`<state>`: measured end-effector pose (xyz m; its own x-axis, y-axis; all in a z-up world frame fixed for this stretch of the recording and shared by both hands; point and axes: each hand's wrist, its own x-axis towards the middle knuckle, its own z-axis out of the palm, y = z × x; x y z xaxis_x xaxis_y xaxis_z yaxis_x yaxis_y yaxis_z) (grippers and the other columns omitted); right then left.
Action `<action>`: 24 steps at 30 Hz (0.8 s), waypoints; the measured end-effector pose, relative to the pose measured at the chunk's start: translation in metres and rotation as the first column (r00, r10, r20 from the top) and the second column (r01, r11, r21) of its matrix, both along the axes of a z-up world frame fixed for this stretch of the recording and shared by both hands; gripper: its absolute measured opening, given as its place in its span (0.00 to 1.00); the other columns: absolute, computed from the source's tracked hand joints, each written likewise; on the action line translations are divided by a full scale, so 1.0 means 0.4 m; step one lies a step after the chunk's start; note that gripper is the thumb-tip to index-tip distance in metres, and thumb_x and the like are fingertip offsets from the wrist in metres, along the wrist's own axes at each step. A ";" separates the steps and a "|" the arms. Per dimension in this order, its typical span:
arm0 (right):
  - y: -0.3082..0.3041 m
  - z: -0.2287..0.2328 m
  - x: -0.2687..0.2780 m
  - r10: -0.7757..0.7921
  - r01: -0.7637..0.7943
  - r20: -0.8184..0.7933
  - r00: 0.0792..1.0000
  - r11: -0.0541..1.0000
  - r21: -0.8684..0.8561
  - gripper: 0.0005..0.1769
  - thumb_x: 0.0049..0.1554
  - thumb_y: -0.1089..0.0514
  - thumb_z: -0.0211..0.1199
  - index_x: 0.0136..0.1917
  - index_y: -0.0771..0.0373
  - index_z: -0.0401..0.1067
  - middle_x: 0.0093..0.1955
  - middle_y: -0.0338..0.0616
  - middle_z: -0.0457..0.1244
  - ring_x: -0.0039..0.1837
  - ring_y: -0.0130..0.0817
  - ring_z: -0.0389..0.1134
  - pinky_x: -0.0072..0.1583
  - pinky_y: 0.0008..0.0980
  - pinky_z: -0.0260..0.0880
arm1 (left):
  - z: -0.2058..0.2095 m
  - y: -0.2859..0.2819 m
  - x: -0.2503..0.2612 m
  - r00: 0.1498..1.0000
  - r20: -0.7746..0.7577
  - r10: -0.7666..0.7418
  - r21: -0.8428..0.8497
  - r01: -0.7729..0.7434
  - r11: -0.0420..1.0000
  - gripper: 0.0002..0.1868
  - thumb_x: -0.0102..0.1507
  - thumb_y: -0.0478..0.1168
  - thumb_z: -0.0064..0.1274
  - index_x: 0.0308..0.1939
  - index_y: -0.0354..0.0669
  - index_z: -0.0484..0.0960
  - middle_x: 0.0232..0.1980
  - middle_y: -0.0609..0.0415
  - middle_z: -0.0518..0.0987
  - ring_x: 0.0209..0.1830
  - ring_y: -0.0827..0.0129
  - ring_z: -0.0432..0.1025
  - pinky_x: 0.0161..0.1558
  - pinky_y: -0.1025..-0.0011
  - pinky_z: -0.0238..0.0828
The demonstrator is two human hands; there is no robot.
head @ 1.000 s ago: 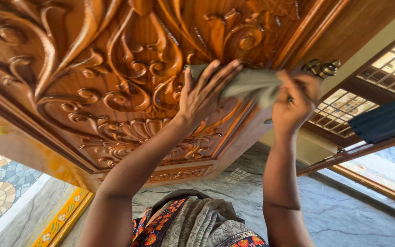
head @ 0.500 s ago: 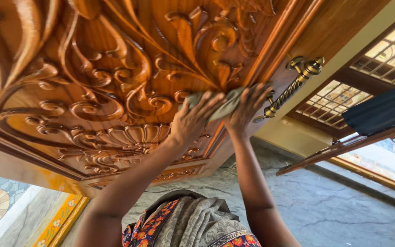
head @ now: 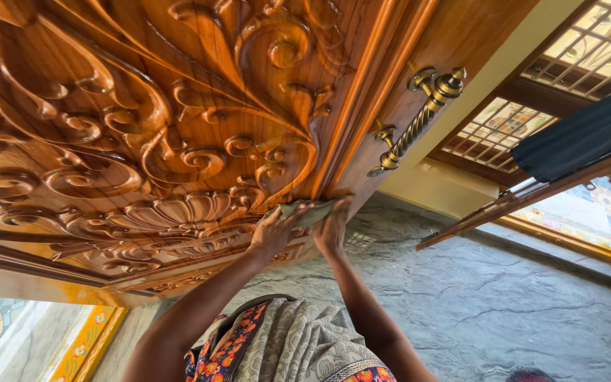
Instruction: The person wipes the surface of a large, ornately carved wooden door using a cloth. They systematically clean the carved panels and flat sections, moving the cloth across the wood grain and into the crevices of the carvings.
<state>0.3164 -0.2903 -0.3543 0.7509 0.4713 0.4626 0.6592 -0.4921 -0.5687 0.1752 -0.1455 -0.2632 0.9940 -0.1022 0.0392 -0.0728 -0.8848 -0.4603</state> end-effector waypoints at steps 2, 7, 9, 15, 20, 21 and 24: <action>0.010 0.055 0.024 -0.093 0.096 -0.023 0.995 0.982 0.163 0.54 0.66 0.41 0.46 0.81 0.80 0.21 0.84 0.80 0.23 0.85 0.69 0.22 0.82 0.61 0.28 | 0.068 -0.009 0.032 0.999 -0.050 -0.014 -0.110 0.009 0.994 0.47 0.63 0.54 0.44 0.81 0.61 0.35 0.83 0.61 0.34 0.81 0.75 0.40 0.74 0.62 0.43; 0.027 0.295 0.150 -0.242 0.160 0.127 0.962 0.877 0.453 0.59 0.68 0.38 0.52 0.81 0.78 0.16 0.85 0.77 0.19 0.86 0.63 0.17 0.83 0.58 0.21 | 0.178 -0.066 0.162 0.879 0.460 -0.123 0.106 0.083 0.991 0.45 0.69 0.57 0.43 0.86 0.54 0.41 0.87 0.61 0.40 0.85 0.71 0.36 0.75 0.58 0.41; -0.007 0.394 0.202 -0.345 0.243 0.281 0.896 0.908 0.340 0.52 0.65 0.39 0.55 0.85 0.64 0.31 0.87 0.63 0.30 0.89 0.54 0.26 0.85 0.55 0.27 | 0.223 -0.087 0.233 0.791 0.598 -0.131 0.225 -0.009 0.974 0.40 0.74 0.54 0.39 0.86 0.52 0.43 0.88 0.58 0.41 0.86 0.67 0.35 0.74 0.56 0.40; -0.036 0.447 0.272 -0.274 0.116 0.374 0.886 0.913 0.392 0.48 0.68 0.35 0.52 0.87 0.51 0.31 0.89 0.56 0.26 0.90 0.54 0.27 0.87 0.56 0.32 | 0.309 -0.105 0.258 0.809 0.581 -0.090 0.046 0.078 0.996 0.41 0.72 0.48 0.40 0.86 0.54 0.41 0.88 0.58 0.39 0.86 0.60 0.37 0.72 0.55 0.47; -0.015 0.227 0.241 -0.245 0.104 0.334 0.910 0.915 0.389 0.54 0.71 0.26 0.43 0.85 0.58 0.16 0.88 0.63 0.19 0.89 0.57 0.21 0.85 0.57 0.27 | 0.172 -0.074 0.205 0.906 0.398 -0.145 0.290 0.026 0.957 0.49 0.63 0.45 0.46 0.81 0.64 0.33 0.84 0.65 0.37 0.83 0.69 0.37 0.73 0.58 0.41; -0.013 0.181 0.218 -0.252 0.147 0.269 0.930 0.923 0.356 0.54 0.70 0.26 0.41 0.85 0.60 0.17 0.88 0.63 0.20 0.89 0.58 0.21 0.85 0.57 0.26 | 0.132 -0.065 0.195 0.916 0.370 -0.157 0.285 0.049 0.957 0.47 0.65 0.46 0.45 0.84 0.61 0.36 0.86 0.62 0.38 0.82 0.70 0.38 0.74 0.59 0.39; 0.009 0.062 0.112 -0.264 0.233 0.094 0.960 0.939 0.254 0.55 0.67 0.26 0.37 0.85 0.65 0.19 0.88 0.64 0.21 0.89 0.58 0.20 0.85 0.58 0.24 | 0.031 -0.041 0.147 0.944 0.265 -0.195 0.260 0.125 0.957 0.45 0.68 0.49 0.42 0.88 0.53 0.43 0.88 0.56 0.39 0.82 0.71 0.38 0.75 0.60 0.34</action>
